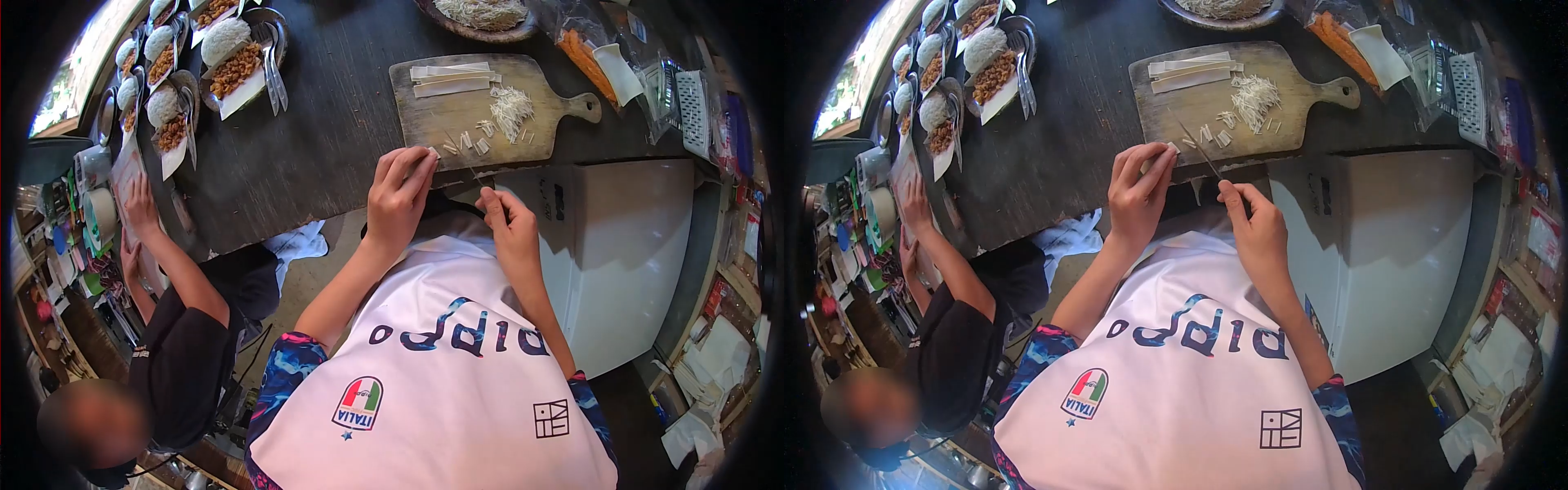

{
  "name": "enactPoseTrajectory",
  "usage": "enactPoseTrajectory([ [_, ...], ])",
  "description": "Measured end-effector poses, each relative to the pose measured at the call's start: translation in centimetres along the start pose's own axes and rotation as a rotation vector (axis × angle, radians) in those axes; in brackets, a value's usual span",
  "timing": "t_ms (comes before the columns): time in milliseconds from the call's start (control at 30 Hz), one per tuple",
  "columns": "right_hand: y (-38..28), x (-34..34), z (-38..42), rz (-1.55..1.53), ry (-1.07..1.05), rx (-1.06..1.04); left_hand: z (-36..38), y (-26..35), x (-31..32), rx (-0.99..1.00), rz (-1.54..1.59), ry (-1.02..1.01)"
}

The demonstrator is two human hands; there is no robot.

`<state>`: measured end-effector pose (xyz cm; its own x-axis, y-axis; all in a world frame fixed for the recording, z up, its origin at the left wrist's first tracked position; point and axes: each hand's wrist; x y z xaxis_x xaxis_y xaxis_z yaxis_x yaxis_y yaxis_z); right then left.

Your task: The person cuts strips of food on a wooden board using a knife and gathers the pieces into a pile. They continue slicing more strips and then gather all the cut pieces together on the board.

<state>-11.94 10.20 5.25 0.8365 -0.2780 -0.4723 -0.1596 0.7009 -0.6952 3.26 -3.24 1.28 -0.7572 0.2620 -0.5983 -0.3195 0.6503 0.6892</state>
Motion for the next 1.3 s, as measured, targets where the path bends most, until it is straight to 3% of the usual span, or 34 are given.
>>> enactPoseTrajectory([
  [300,0.9,-0.8,-0.7,-0.1,0.033,0.026,-0.5,0.2,0.2,0.002,0.011,0.004],
  [433,0.6,-0.5,-0.1,-0.103,-0.117,0.007,-0.5,0.4,0.2,0.001,-0.01,0.011],
  [633,0.7,-1.0,-0.6,-0.186,0.007,0.019,-0.2,0.4,0.0,-0.01,-0.046,0.021],
  [767,1.0,-0.7,-0.5,-0.153,-0.151,0.039,-0.4,0.5,0.1,0.003,-0.033,-0.01],
  [867,2.3,-1.7,-1.4,-0.336,-0.08,0.11,-0.6,0.3,0.2,0.018,-0.028,-0.011],
  [1133,1.7,-2.1,-0.4,-0.255,-0.132,0.04,-1.1,0.7,1.1,0.047,0.027,-0.045],
  [1300,0.4,-1.8,0.7,-0.016,0.086,-0.049,-1.7,1.3,1.7,0.049,0.047,-0.06],
])
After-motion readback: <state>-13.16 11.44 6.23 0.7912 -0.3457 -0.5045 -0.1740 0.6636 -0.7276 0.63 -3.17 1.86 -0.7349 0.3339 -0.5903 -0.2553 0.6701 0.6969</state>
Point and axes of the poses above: each hand's wrist, its own z-axis away from the middle knuckle, its own x-axis out of the palm, y = z × x, and after that the axes turned 7 degrees about z, right-handed
